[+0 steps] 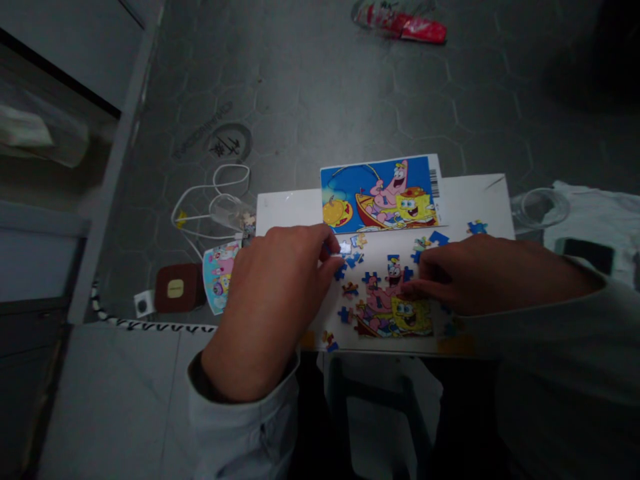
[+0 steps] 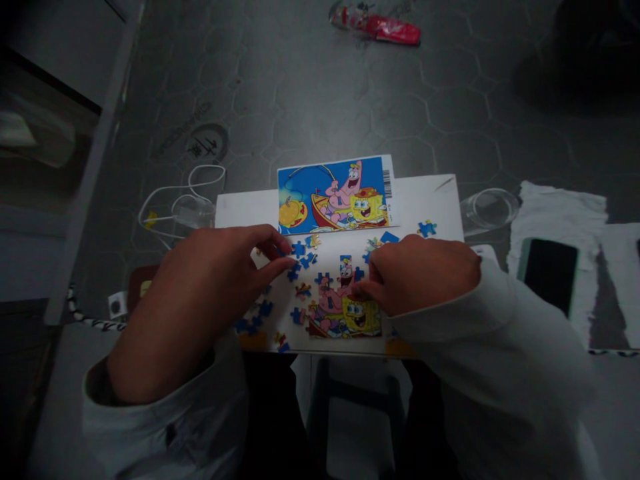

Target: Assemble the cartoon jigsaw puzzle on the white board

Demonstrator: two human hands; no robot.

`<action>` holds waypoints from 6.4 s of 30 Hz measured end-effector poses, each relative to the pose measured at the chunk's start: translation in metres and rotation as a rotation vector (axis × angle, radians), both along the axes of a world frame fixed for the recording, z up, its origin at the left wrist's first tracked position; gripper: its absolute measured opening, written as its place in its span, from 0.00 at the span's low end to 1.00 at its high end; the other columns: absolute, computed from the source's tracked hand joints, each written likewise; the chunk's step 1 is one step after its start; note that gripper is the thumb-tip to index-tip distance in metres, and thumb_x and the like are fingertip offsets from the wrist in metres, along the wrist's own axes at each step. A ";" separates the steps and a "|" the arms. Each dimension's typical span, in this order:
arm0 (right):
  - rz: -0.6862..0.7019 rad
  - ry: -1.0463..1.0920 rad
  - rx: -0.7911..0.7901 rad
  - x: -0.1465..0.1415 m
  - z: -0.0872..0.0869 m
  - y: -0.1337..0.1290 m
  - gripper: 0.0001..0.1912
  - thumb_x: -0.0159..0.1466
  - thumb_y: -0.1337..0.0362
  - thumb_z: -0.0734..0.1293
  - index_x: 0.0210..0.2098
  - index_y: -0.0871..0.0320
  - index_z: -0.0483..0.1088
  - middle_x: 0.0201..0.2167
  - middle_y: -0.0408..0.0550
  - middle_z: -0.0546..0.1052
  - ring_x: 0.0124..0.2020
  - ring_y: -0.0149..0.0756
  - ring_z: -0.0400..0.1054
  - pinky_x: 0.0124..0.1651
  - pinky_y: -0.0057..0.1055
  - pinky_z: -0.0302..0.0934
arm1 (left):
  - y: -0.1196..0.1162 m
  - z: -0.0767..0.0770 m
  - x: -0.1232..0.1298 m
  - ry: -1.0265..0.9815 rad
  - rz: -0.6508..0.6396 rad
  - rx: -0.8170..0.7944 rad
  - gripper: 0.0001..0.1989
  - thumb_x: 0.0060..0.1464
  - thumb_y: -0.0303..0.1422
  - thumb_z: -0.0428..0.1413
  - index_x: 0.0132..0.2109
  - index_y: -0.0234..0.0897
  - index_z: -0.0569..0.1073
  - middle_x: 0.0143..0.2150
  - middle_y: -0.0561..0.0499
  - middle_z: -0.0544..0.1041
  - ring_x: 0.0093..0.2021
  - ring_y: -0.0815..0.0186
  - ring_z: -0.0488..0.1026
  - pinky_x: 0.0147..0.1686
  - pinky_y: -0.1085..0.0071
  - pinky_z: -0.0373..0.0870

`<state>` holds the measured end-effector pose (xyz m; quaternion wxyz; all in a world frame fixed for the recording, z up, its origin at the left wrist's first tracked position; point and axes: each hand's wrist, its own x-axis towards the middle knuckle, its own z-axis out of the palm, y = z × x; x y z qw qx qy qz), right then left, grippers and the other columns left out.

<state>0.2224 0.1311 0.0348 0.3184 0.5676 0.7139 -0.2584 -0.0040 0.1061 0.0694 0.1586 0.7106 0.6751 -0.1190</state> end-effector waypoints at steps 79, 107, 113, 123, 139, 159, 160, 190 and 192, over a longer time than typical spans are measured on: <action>-0.068 0.036 -0.030 0.023 0.011 0.002 0.04 0.60 0.60 0.77 0.34 0.48 0.79 0.33 0.46 0.85 0.31 0.42 0.78 0.30 0.37 0.64 | 0.003 -0.006 -0.002 -0.003 -0.016 -0.017 0.08 0.68 0.40 0.62 0.49 0.52 0.86 0.39 0.47 0.88 0.35 0.50 0.79 0.32 0.62 0.54; -0.068 0.057 0.069 0.025 0.016 0.000 0.11 0.62 0.58 0.76 0.45 0.46 0.84 0.34 0.48 0.86 0.26 0.42 0.76 0.27 0.37 0.62 | 0.002 -0.005 -0.004 -0.033 -0.047 0.025 0.07 0.67 0.38 0.64 0.48 0.49 0.87 0.40 0.46 0.89 0.38 0.48 0.83 0.33 0.61 0.67; -0.085 0.064 0.087 0.023 0.012 0.001 0.10 0.62 0.50 0.76 0.38 0.46 0.84 0.32 0.46 0.84 0.26 0.39 0.74 0.30 0.36 0.62 | 0.003 -0.002 -0.002 -0.022 -0.041 -0.014 0.08 0.67 0.39 0.63 0.49 0.49 0.87 0.41 0.45 0.89 0.39 0.47 0.83 0.33 0.61 0.65; -0.044 0.040 0.084 0.022 0.020 -0.002 0.04 0.62 0.56 0.76 0.37 0.45 0.84 0.32 0.46 0.85 0.25 0.41 0.74 0.26 0.34 0.56 | 0.002 -0.006 -0.004 -0.018 -0.056 0.017 0.07 0.66 0.40 0.64 0.48 0.50 0.87 0.38 0.47 0.88 0.34 0.52 0.81 0.29 0.64 0.57; -0.079 0.546 0.347 -0.006 0.039 -0.013 0.13 0.76 0.62 0.61 0.44 0.49 0.78 0.32 0.45 0.84 0.27 0.39 0.76 0.30 0.34 0.59 | -0.005 -0.009 0.003 -0.237 -0.166 0.030 0.06 0.64 0.39 0.66 0.44 0.53 0.90 0.34 0.52 0.89 0.31 0.59 0.80 0.34 0.64 0.65; 0.105 0.413 0.317 -0.010 0.031 -0.021 0.15 0.73 0.51 0.63 0.42 0.46 0.81 0.30 0.48 0.83 0.26 0.42 0.72 0.30 0.38 0.51 | 0.001 0.000 0.006 -0.615 -0.092 0.059 0.08 0.65 0.29 0.65 0.42 0.48 0.89 0.39 0.55 0.90 0.38 0.63 0.83 0.43 0.68 0.75; 0.112 0.388 0.309 -0.010 0.030 -0.020 0.15 0.72 0.50 0.64 0.42 0.46 0.82 0.30 0.49 0.84 0.27 0.43 0.73 0.30 0.38 0.51 | 0.001 0.000 0.007 -0.631 -0.099 0.059 0.08 0.66 0.29 0.65 0.42 0.47 0.89 0.39 0.55 0.90 0.38 0.64 0.83 0.43 0.69 0.75; 0.153 -0.084 0.032 -0.034 0.028 -0.010 0.20 0.76 0.51 0.64 0.55 0.50 0.84 0.43 0.58 0.88 0.44 0.54 0.83 0.41 0.42 0.67 | 0.000 -0.015 0.027 -0.186 -0.170 -0.156 0.15 0.73 0.39 0.57 0.43 0.43 0.89 0.42 0.45 0.90 0.43 0.45 0.87 0.40 0.55 0.72; 0.149 -0.082 0.023 -0.034 0.028 -0.010 0.20 0.76 0.51 0.63 0.53 0.51 0.84 0.43 0.58 0.87 0.44 0.54 0.82 0.40 0.42 0.67 | 0.000 -0.015 0.028 -0.166 -0.166 -0.154 0.16 0.72 0.39 0.57 0.42 0.43 0.89 0.42 0.44 0.90 0.43 0.45 0.87 0.40 0.55 0.72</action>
